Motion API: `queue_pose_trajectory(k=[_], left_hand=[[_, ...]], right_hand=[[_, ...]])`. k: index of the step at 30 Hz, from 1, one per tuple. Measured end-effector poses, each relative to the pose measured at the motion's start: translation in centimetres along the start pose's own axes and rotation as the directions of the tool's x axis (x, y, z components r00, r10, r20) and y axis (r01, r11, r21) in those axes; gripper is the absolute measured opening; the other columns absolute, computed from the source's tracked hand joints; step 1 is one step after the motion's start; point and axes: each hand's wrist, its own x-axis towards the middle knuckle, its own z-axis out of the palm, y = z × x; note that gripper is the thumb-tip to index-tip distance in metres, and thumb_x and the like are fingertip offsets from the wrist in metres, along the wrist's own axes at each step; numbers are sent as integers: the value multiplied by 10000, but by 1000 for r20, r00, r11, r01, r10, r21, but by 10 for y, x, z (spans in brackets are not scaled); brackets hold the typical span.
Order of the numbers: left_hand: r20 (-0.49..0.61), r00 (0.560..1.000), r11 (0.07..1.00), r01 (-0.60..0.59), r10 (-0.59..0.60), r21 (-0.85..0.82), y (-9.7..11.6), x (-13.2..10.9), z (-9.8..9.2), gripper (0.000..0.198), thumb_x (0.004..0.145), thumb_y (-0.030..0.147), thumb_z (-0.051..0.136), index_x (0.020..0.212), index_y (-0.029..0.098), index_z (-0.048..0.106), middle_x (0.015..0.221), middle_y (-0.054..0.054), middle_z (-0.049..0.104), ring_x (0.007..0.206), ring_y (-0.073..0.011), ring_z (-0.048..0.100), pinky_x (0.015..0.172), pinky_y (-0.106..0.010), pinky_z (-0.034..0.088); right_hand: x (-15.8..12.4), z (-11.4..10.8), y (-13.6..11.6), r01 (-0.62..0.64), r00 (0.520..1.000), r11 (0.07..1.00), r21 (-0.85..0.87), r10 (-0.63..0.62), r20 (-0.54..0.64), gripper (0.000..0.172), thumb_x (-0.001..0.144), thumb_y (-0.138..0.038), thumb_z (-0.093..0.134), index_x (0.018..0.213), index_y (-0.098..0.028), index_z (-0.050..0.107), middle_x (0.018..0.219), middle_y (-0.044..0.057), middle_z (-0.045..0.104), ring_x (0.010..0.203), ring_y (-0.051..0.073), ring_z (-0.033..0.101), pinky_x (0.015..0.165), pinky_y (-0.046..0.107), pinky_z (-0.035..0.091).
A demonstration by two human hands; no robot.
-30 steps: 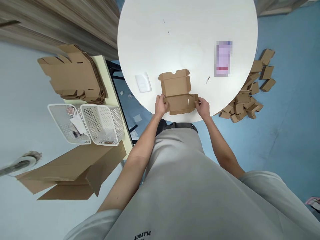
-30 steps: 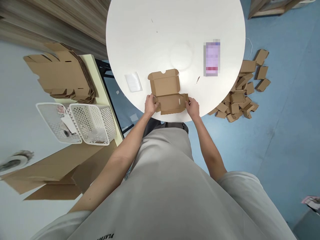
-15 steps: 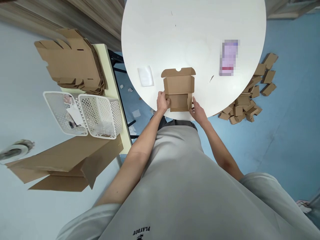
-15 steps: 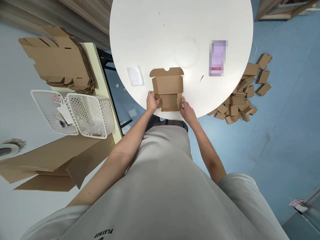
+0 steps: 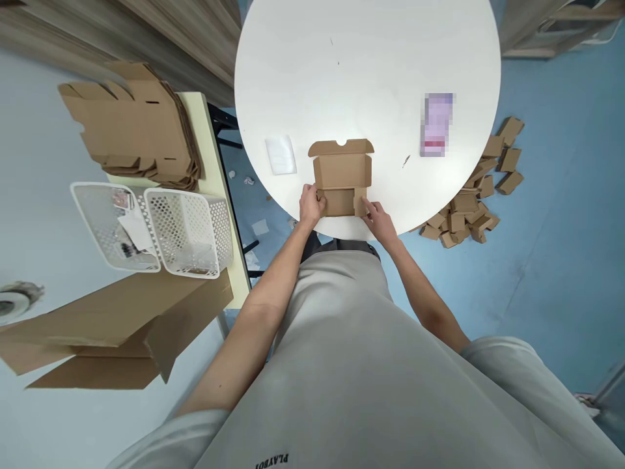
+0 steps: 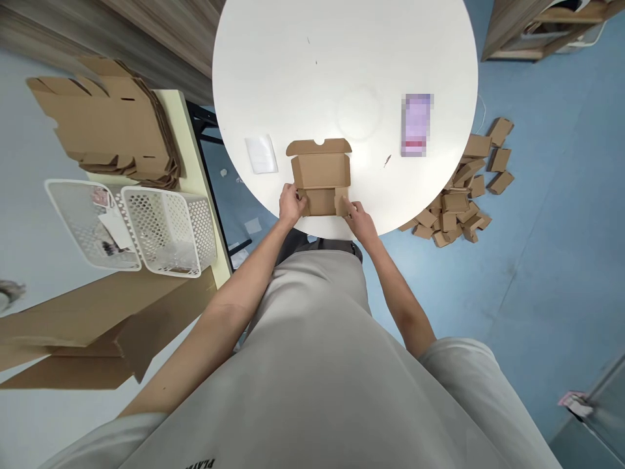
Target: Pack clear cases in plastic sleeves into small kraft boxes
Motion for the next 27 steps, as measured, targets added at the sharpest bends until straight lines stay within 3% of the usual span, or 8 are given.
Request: queue_pose_trajectory(k=[4, 10, 13, 17, 20, 24, 27], left_hand=[[2, 1000, 999, -7, 7, 38, 5, 2, -4, 297, 912, 56, 629, 1143, 218, 723, 1179, -123, 648, 1109, -336, 712, 1084, -492, 606], [-6, 1000, 1000, 3, -3, 30, 12, 3, -6, 299, 916, 80, 627, 1153, 231, 729, 1175, -114, 641, 1108, -325, 704, 1099, -462, 597], [-7, 1000, 1000, 9, -9, 5, 14, 1, -7, 331, 903, 86, 634, 1175, 245, 733, 1158, -109, 641, 1098, -323, 705, 1118, -469, 596], [-6, 1000, 999, 22, -22, -30, 16, -3, -7, 332, 888, 89, 650, 1169, 246, 731, 1171, -115, 639, 1097, -328, 715, 1134, -484, 592], [-12, 1000, 999, 12, -12, -49, 19, -8, -6, 345, 894, 94, 658, 1198, 245, 719, 1231, -123, 642, 1130, -323, 723, 1143, -473, 588], [-14, 1000, 1000, 4, -5, -24, 25, -17, -6, 493, 925, 110, 646, 1406, 221, 647, 1384, -167, 642, 1225, -349, 717, 1146, -503, 578], [-5, 996, 995, 84, -84, 47, 25, -22, -6, 370, 974, 148, 636, 1338, 213, 660, 1315, -175, 679, 1241, -381, 712, 1135, -531, 567]], right_hand=[[3, -2, -4, 21, 1000, 990, -139, -22, -9, 621, 1152, -334, 531, 1764, -238, 486, 1536, 191, 620, 1094, 328, 774, 897, 440, 664], [16, -4, -15, 54, 996, 980, -191, -67, -62, 495, 1185, -427, 520, 1596, -160, 591, 1497, 226, 621, 1201, 333, 740, 904, 401, 644], [23, -3, -20, -32, 997, 991, -130, 23, -73, 340, 1184, -310, 455, 1435, -181, 644, 1441, 206, 647, 1112, 298, 749, 884, 383, 612], [30, 0, -27, -212, 967, 977, 12, 212, -145, 330, 1147, -250, 442, 1447, -178, 558, 1305, 174, 719, 1032, 288, 731, 878, 389, 567], [34, 1, -33, -280, 955, 958, -68, 271, -122, 287, 1148, -246, 376, 1289, -174, 616, 1192, 176, 747, 913, 290, 700, 822, 381, 509], [41, -2, -39, -296, 951, 948, -115, 282, -127, 252, 1092, -200, 414, 1184, -186, 648, 1062, 161, 770, 848, 291, 671, 763, 350, 450], [45, -5, -41, -333, 939, 934, -131, 315, -136, 255, 1113, -248, 432, 1168, -185, 673, 1017, 169, 785, 894, 327, 701, 771, 365, 458]])
